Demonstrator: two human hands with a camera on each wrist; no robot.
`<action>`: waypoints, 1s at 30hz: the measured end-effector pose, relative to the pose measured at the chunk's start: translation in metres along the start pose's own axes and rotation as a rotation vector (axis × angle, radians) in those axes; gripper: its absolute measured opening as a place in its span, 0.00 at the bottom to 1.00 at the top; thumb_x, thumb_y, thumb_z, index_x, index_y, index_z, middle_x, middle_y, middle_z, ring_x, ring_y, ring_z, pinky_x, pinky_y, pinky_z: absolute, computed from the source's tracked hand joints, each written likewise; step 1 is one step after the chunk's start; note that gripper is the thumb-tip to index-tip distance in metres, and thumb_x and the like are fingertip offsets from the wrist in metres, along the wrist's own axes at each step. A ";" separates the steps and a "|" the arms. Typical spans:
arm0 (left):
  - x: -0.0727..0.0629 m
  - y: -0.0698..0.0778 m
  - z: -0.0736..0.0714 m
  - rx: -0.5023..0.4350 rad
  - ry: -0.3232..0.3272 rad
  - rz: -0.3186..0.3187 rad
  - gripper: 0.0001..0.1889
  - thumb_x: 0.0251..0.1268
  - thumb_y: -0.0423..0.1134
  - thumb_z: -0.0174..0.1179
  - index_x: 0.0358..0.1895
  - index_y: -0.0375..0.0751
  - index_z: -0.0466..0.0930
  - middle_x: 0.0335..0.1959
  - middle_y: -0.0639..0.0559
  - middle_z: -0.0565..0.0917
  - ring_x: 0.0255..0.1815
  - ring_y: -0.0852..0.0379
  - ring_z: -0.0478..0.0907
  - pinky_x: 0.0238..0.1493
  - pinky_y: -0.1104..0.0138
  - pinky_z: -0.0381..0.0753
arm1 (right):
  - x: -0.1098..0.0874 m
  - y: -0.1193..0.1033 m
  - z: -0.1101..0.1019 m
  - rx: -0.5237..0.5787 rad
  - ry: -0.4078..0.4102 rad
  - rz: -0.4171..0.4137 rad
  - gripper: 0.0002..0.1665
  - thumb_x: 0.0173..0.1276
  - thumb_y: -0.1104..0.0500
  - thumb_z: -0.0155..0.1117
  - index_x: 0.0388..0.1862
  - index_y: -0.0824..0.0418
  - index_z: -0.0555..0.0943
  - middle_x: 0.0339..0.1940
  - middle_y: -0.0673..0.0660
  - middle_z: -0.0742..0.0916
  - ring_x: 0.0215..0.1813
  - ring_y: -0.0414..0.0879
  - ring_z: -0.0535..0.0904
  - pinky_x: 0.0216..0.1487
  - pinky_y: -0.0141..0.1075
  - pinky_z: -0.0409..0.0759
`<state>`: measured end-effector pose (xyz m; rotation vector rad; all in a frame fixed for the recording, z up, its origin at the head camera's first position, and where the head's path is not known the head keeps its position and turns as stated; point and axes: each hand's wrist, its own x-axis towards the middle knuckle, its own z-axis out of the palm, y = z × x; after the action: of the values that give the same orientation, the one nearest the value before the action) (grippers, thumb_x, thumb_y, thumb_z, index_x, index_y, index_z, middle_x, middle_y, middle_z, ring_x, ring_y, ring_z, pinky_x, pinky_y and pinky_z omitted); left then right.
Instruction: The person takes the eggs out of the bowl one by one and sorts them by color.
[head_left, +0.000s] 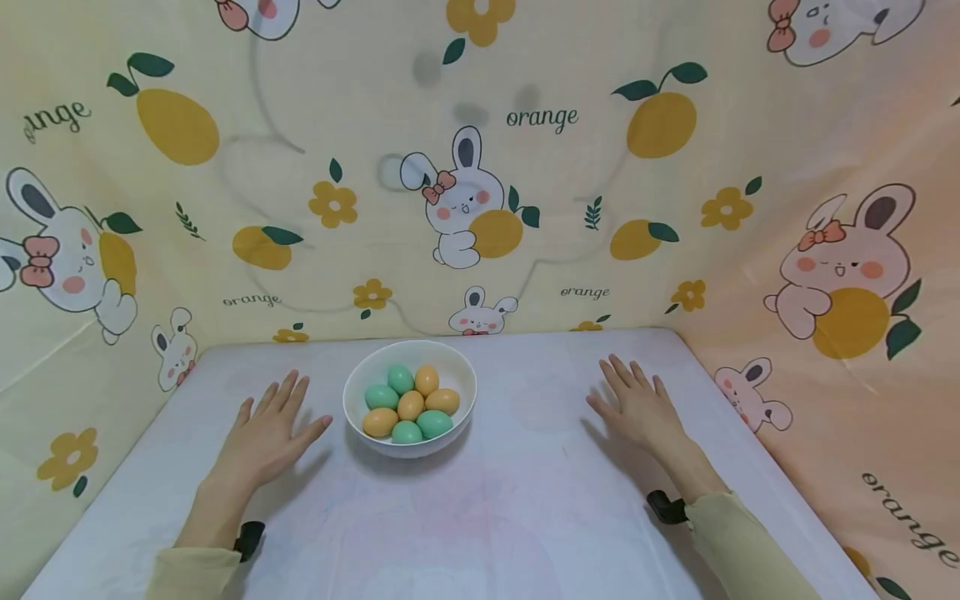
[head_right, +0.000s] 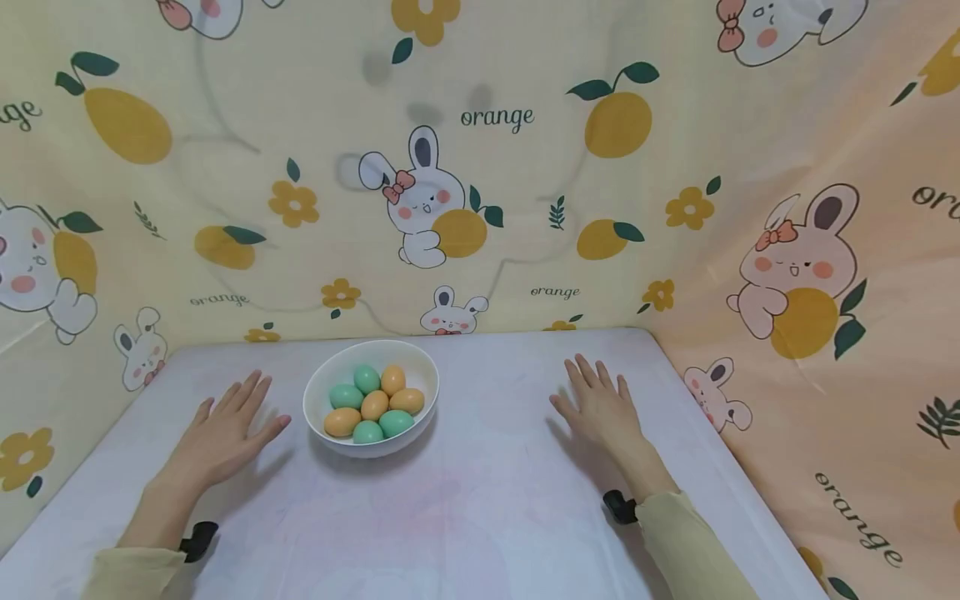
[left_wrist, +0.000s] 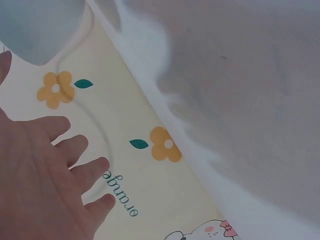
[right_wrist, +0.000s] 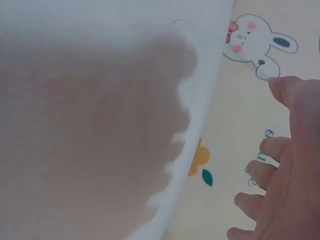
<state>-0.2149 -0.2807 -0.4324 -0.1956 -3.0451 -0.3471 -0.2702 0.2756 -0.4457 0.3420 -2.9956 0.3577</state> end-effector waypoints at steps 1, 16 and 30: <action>0.000 0.001 -0.001 -0.003 0.001 0.004 0.51 0.76 0.72 0.43 0.83 0.31 0.50 0.84 0.31 0.49 0.81 0.25 0.48 0.77 0.28 0.42 | 0.000 -0.001 0.000 0.003 0.005 -0.005 0.49 0.80 0.35 0.52 0.85 0.63 0.55 0.85 0.67 0.58 0.83 0.72 0.49 0.78 0.74 0.43; 0.003 0.026 -0.006 -0.034 0.033 0.082 0.51 0.76 0.71 0.46 0.83 0.31 0.48 0.85 0.34 0.49 0.83 0.29 0.47 0.80 0.32 0.42 | 0.021 -0.040 -0.011 0.038 0.031 -0.112 0.45 0.81 0.37 0.53 0.84 0.63 0.58 0.85 0.64 0.59 0.84 0.68 0.52 0.82 0.66 0.49; 0.016 0.047 -0.002 -0.053 -0.005 0.142 0.55 0.73 0.75 0.45 0.84 0.33 0.45 0.86 0.39 0.45 0.86 0.36 0.43 0.82 0.36 0.38 | 0.056 -0.106 -0.016 0.095 0.049 -0.246 0.43 0.78 0.40 0.59 0.83 0.59 0.62 0.84 0.58 0.65 0.80 0.62 0.64 0.79 0.58 0.65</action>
<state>-0.2244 -0.2334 -0.4191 -0.4146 -3.0068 -0.4176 -0.2985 0.1678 -0.3994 0.6919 -2.8499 0.4752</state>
